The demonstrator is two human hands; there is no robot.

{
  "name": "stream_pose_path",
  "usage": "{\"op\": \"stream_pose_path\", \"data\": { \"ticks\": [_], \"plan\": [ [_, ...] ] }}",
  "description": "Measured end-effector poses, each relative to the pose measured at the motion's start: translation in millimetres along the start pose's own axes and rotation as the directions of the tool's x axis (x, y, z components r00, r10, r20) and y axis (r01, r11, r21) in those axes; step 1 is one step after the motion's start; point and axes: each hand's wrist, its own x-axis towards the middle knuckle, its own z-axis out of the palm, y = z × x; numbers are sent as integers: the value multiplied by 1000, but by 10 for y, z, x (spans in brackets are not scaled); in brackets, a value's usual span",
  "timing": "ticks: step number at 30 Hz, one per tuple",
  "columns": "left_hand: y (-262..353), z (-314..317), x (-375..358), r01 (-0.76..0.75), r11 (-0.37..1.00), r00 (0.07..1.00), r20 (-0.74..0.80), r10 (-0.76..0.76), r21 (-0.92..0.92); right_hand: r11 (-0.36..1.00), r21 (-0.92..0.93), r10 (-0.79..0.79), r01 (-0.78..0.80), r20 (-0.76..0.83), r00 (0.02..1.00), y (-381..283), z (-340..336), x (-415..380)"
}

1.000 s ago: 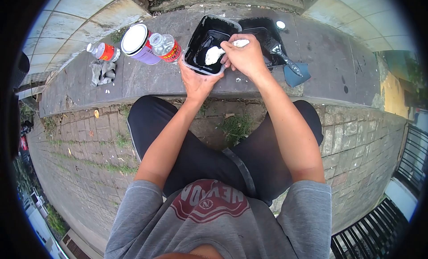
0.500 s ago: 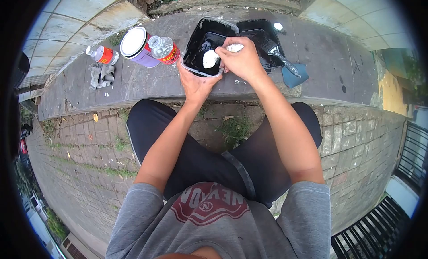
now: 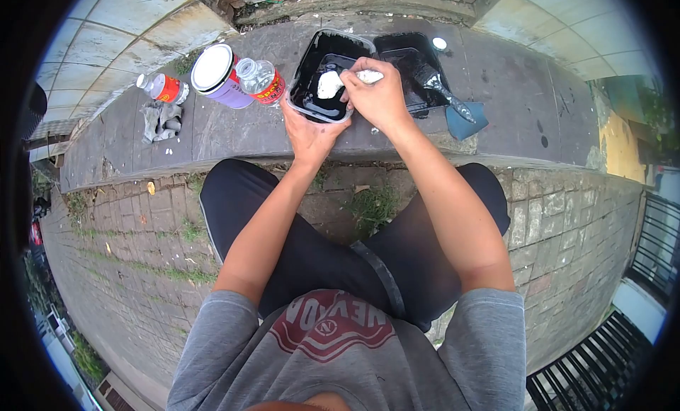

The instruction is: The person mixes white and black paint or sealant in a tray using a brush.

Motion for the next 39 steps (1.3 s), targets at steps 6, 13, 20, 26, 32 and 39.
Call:
{"op": "stream_pose_path", "data": {
  "ticks": [6, 13, 20, 26, 32, 39],
  "plan": [
    [6, -5, -13, 20, 1000, 1000, 0, -20, 9, 992, 31, 121, -124, 74, 990, -126, -16, -114],
    [-18, 11, -5, -49, 998, 999, -11, 49, 48, 999, -24, -23, 21, -107, 994, -74, -67, 97],
    [-35, -8, -11, -49, 998, 999, 9, 49, 33, 691, -659, -433, 296, -49, 900, -143, -97, 42],
    [387, -260, -66, 117, 939, 979, 120, -163, 324, 700, -673, -278, 239, 51, 959, -344, -77, 87],
    [408, -940, 217, 116, 808, 808, 418, -414, 577, 730, -643, -230, 231, 87, 969, -318, -139, 295],
    [158, -967, 519, -11, 869, 999, 36, -7, 494, 653, -673, -341, 346, 147, 929, -356, -139, 319]
  ]
}}
